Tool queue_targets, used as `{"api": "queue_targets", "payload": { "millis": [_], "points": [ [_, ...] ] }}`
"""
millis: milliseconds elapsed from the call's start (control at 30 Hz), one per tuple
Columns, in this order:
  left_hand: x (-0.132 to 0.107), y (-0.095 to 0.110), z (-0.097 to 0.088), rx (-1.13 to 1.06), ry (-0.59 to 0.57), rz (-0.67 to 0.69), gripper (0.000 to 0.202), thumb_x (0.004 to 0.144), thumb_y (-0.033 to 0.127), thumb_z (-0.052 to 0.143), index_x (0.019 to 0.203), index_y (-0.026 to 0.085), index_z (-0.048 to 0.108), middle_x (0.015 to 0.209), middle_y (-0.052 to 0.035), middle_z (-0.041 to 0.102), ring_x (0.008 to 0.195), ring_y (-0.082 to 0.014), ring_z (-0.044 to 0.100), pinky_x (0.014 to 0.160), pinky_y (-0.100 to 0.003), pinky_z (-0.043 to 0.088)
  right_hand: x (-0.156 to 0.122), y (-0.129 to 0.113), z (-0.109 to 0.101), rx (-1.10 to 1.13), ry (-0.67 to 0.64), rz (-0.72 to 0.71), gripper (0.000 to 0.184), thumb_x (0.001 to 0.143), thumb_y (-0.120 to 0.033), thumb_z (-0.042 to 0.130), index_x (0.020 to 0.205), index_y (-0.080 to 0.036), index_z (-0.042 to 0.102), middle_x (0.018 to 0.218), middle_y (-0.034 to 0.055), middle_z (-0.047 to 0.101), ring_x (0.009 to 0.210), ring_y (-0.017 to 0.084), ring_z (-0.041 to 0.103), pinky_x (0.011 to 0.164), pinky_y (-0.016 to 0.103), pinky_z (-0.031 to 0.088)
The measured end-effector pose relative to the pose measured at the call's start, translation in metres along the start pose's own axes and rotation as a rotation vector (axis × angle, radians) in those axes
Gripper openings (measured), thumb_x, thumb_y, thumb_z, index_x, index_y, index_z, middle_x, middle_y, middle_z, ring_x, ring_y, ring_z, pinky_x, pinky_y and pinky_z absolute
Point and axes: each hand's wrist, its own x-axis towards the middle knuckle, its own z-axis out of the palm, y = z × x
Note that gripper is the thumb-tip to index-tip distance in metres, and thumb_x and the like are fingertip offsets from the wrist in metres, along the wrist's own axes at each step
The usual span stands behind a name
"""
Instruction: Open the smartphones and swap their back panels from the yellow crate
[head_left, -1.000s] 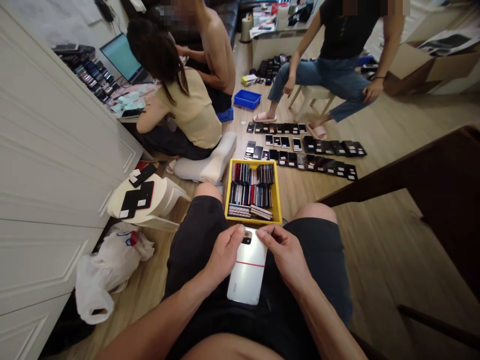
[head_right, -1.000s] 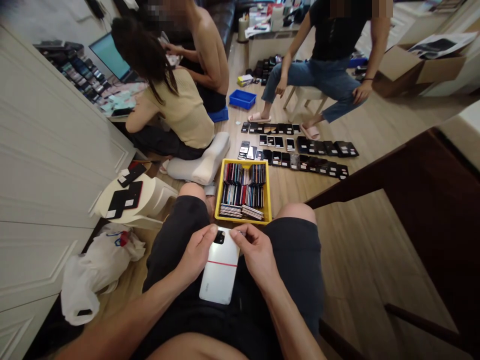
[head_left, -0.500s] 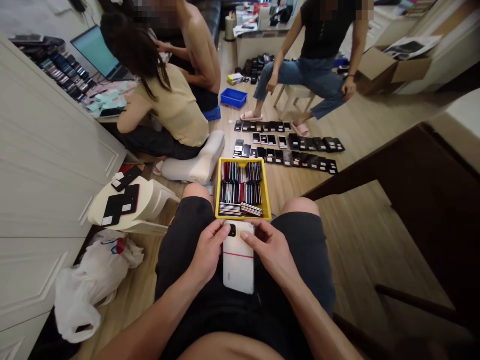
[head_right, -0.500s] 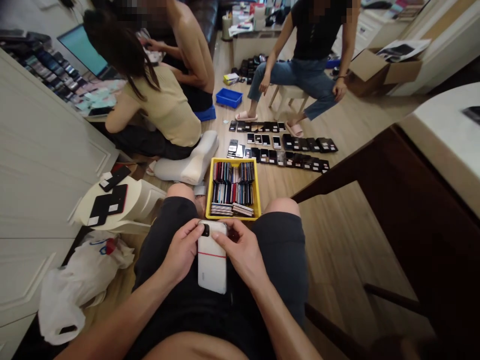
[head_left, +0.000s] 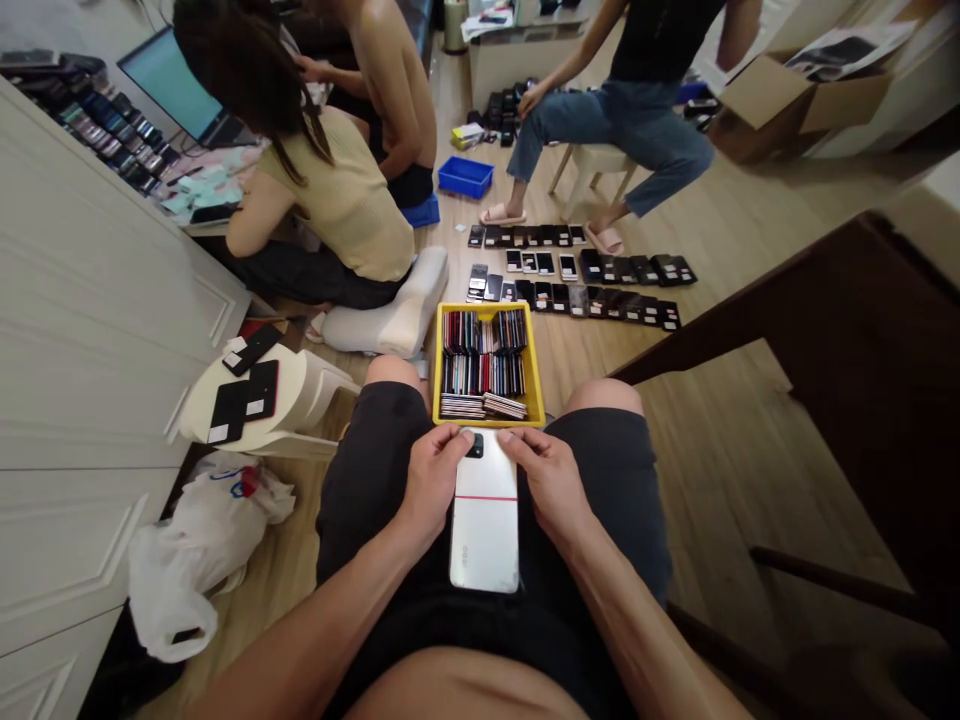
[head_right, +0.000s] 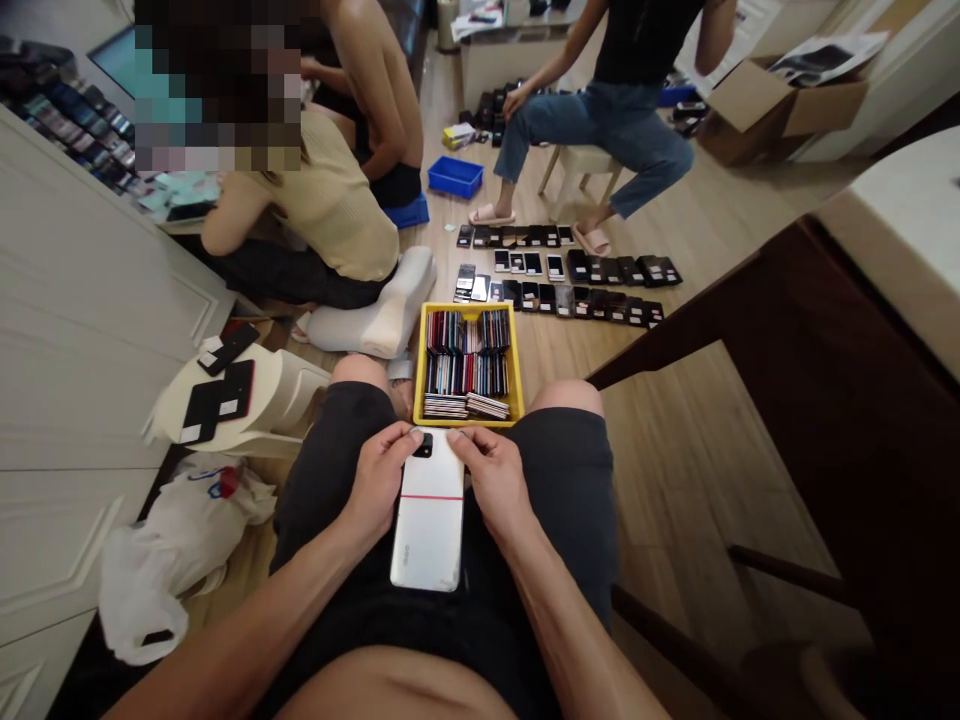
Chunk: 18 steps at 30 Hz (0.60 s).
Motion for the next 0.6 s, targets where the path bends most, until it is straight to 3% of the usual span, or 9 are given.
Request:
{"api": "queue_targets", "payload": {
  "millis": [133, 267, 333, 433, 600],
  "points": [
    [0.014, -0.003, 0.006, 0.087, 0.026, 0.036, 0.028, 0.081, 0.036, 0.064, 0.064, 0.019, 0.050, 0.061, 0.0044, 0.045, 0.058, -0.0111, 0.041, 0.053, -0.023, 0.034, 0.004, 0.007, -0.001, -0.024, 0.039, 0.063, 0.043, 0.077, -0.054, 0.078, 0.099, -0.017, 0.075, 0.087, 0.0057, 0.075, 0.075, 0.023, 0.066, 0.068, 0.033, 0.053],
    [0.040, -0.007, 0.008, 0.150, 0.132, 0.112, 0.027, 0.082, 0.037, 0.062, 0.065, 0.020, 0.050, 0.063, 0.0041, 0.047, 0.061, -0.0120, 0.042, 0.057, -0.024, 0.034, 0.002, 0.010, -0.003, -0.344, 0.101, -0.105, 0.070, 0.079, -0.054, 0.075, 0.138, -0.020, 0.057, 0.130, 0.0125, 0.067, 0.106, 0.029, 0.069, 0.091, 0.041, 0.056],
    [0.055, -0.007, 0.009, 0.192, 0.194, 0.144, 0.027, 0.083, 0.037, 0.061, 0.065, 0.020, 0.051, 0.062, 0.0041, 0.047, 0.061, -0.0125, 0.043, 0.057, -0.024, 0.034, 0.001, 0.011, -0.003, -0.501, 0.077, -0.159, 0.069, 0.079, -0.051, 0.075, 0.138, -0.023, 0.053, 0.138, 0.0124, 0.062, 0.116, 0.030, 0.067, 0.097, 0.044, 0.055],
    [0.076, 0.000, 0.010, 0.249, 0.249, 0.180, 0.028, 0.082, 0.036, 0.063, 0.063, 0.021, 0.049, 0.059, 0.0046, 0.047, 0.060, -0.0127, 0.042, 0.056, -0.024, 0.032, 0.004, 0.012, -0.001, -0.698, 0.065, -0.189, 0.060, 0.080, -0.046, 0.074, 0.132, -0.025, 0.055, 0.133, 0.0106, 0.062, 0.124, 0.032, 0.062, 0.103, 0.048, 0.051],
    [0.107, 0.007, 0.015, 0.286, 0.247, 0.174, 0.029, 0.083, 0.037, 0.063, 0.062, 0.021, 0.050, 0.059, 0.0041, 0.050, 0.059, -0.0130, 0.046, 0.055, -0.023, 0.033, 0.029, 0.008, 0.000, -0.790, 0.077, -0.216, 0.073, 0.079, -0.045, 0.073, 0.144, -0.025, 0.047, 0.143, 0.0120, 0.058, 0.132, 0.035, 0.055, 0.106, 0.050, 0.048]
  ]
}}
